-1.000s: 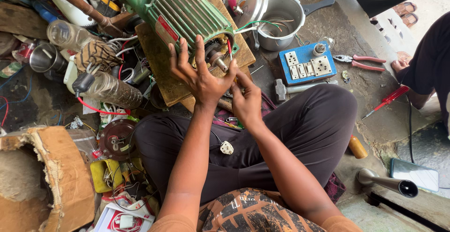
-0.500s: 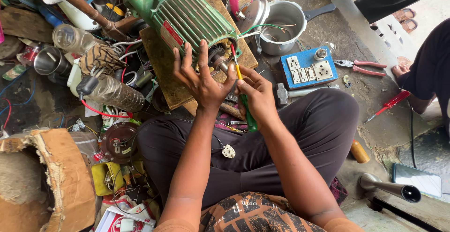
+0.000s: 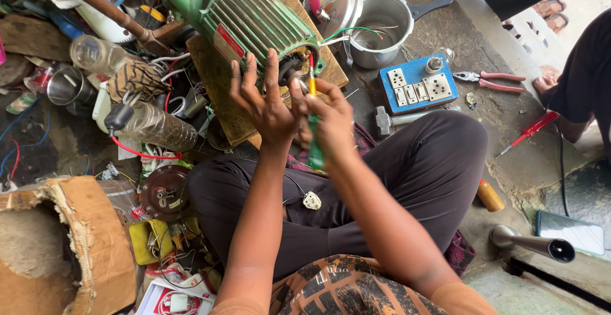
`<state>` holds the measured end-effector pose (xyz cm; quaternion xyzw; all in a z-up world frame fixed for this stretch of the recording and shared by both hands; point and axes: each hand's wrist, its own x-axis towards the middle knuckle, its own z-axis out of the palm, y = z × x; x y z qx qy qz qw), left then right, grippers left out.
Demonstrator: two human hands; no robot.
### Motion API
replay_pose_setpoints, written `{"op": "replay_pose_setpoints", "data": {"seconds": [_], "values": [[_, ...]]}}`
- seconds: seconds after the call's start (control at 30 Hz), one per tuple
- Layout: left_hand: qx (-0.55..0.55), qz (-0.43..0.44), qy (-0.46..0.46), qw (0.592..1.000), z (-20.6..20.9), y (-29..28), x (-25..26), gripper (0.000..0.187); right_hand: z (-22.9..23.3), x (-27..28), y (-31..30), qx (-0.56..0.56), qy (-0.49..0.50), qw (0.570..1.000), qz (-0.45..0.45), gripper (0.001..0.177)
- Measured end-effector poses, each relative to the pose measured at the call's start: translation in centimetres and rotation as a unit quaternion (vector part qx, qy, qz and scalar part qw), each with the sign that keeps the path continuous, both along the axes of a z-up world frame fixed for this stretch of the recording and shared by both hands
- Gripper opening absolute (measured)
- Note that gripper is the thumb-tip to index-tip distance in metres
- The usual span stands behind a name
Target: The person is repairing a green electric motor. They use a wrench to tighten bolts on the motor casing, then use a screwdriver to adjust internal components and wires. Finally, they handle a circular metal part, possibly a fan or impeller.
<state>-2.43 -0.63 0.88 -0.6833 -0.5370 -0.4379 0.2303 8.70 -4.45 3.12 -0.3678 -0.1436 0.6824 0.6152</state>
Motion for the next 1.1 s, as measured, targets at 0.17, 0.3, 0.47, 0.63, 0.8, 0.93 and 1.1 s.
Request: {"op": "replay_pose_setpoints", "data": {"seconds": [0.17, 0.3, 0.47, 0.63, 0.8, 0.93, 1.1], "values": [[-0.009, -0.017, -0.003, 1.000, 0.1, -0.2, 0.0, 0.050, -2.0, 6.7, -0.1, 0.073, -0.194, 0.969, 0.136, 0.046], [0.002, -0.016, -0.010, 1.000, 0.2, 0.5, 0.3, 0.049, -2.8, 7.4, -0.5, 0.101, -0.204, 0.963, 0.143, 0.046], [-0.009, -0.013, -0.003, 1.000, -0.4, 0.4, 0.1, 0.049, -3.9, 6.7, -1.8, 0.074, -0.191, 0.972, 0.117, 0.050], [0.001, -0.019, -0.006, 1.000, -0.2, 0.4, 0.2, 0.050, -4.2, 7.0, -1.6, 0.091, -0.145, 0.976, 0.134, 0.051], [-0.001, -0.017, -0.002, 1.000, -0.4, 0.4, 0.1, 0.049, -4.2, 6.6, -1.4, 0.085, -0.138, 0.978, 0.133, 0.051], [0.000, -0.021, 0.000, 1.000, -0.4, 0.7, 0.0, 0.050, -4.2, 6.2, -1.0, 0.090, -0.131, 0.980, 0.123, 0.051], [0.002, -0.018, -0.009, 1.000, -0.4, 0.7, 0.2, 0.049, -4.1, 6.1, -0.8, 0.102, -0.153, 0.975, 0.124, 0.050]]}}
